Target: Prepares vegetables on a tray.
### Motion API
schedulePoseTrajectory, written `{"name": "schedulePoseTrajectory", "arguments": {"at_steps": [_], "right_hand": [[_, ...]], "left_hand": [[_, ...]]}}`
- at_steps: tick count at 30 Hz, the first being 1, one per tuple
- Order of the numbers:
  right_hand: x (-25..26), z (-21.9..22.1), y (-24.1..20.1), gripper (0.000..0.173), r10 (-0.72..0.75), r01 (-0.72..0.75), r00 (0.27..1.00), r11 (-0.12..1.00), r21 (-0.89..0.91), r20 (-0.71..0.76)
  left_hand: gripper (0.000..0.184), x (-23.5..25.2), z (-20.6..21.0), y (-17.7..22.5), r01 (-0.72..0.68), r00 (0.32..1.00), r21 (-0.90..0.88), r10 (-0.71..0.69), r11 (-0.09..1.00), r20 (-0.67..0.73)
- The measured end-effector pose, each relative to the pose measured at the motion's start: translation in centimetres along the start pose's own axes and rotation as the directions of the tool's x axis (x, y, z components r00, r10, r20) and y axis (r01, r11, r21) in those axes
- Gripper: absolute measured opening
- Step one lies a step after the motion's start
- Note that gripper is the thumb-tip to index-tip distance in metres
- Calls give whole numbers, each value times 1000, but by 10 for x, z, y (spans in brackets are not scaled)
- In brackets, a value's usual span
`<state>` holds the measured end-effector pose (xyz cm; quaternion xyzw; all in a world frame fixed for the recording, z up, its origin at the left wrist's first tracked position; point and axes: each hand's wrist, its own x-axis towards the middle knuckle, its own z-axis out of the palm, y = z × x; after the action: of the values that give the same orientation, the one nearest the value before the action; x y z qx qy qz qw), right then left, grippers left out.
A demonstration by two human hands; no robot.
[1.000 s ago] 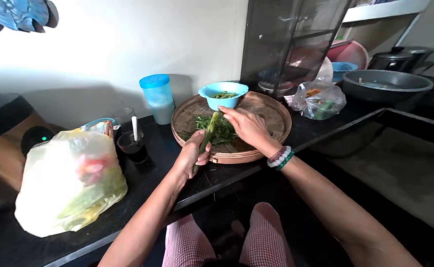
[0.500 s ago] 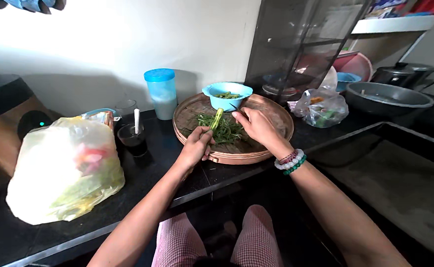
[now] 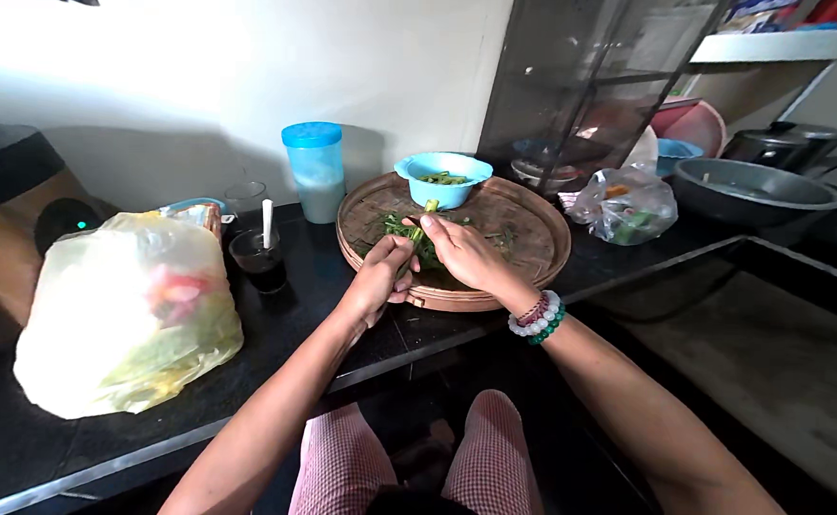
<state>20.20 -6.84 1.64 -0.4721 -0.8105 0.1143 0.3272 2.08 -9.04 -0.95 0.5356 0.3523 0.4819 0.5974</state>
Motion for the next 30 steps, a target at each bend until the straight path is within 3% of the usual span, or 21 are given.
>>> {"name": "schedulePoseTrajectory", "arguments": {"at_steps": [6, 9, 11, 13, 15, 17, 20, 22, 24, 28, 30], "right_hand": [[-2, 0, -12, 59, 19, -21, 1000, 997, -79, -24], [-2, 0, -15, 63, 49, -49, 999, 998, -49, -3], [-5, -6, -12, 63, 59, -61, 998, 996, 65, 36], [-5, -8, -1, 52, -12, 17, 999, 985, 174, -31], [-6, -9, 2, 44, -122, 136, 986, 982, 130, -113], [-7, -12, -3, 43, -140, 153, 981, 984, 94, -136], [-15, -18, -10, 40, -67, 78, 986, 995, 68, -155], [-20, -35, -13, 42, 46, -32, 989, 995, 97, -144], [-7, -56, -7, 34, 71, -54, 989, 990, 132, -130], [21, -53, 9, 33, -202, 193, 974, 977, -90, -103], [17, -36, 19, 28, -310, 305, 946, 950, -63, -91]], "left_hand": [[15, 2, 7, -3, -7, 999, -42, 8, 999, 36], [15, 2, 5, -5, 11, 999, -40, -10, 999, 40], [19, 1, 2, -5, 33, 997, -59, -29, 998, 72], [25, 1, 2, -1, 41, 994, -103, -30, 994, 105], [24, 2, 4, 3, 41, 991, -136, -22, 990, 134], [22, 1, 5, 4, 44, 988, -154, -21, 987, 151], [22, -3, 7, 5, 42, 991, -153, -22, 987, 131], [28, -3, 3, 4, 50, 998, -130, -45, 990, 44], [31, -2, -4, 5, 64, 998, -90, -66, 994, -13], [29, 0, -8, 6, 89, 995, -162, -80, 983, 59], [28, 1, -6, 6, 89, 989, -234, -58, 968, 137]]}}
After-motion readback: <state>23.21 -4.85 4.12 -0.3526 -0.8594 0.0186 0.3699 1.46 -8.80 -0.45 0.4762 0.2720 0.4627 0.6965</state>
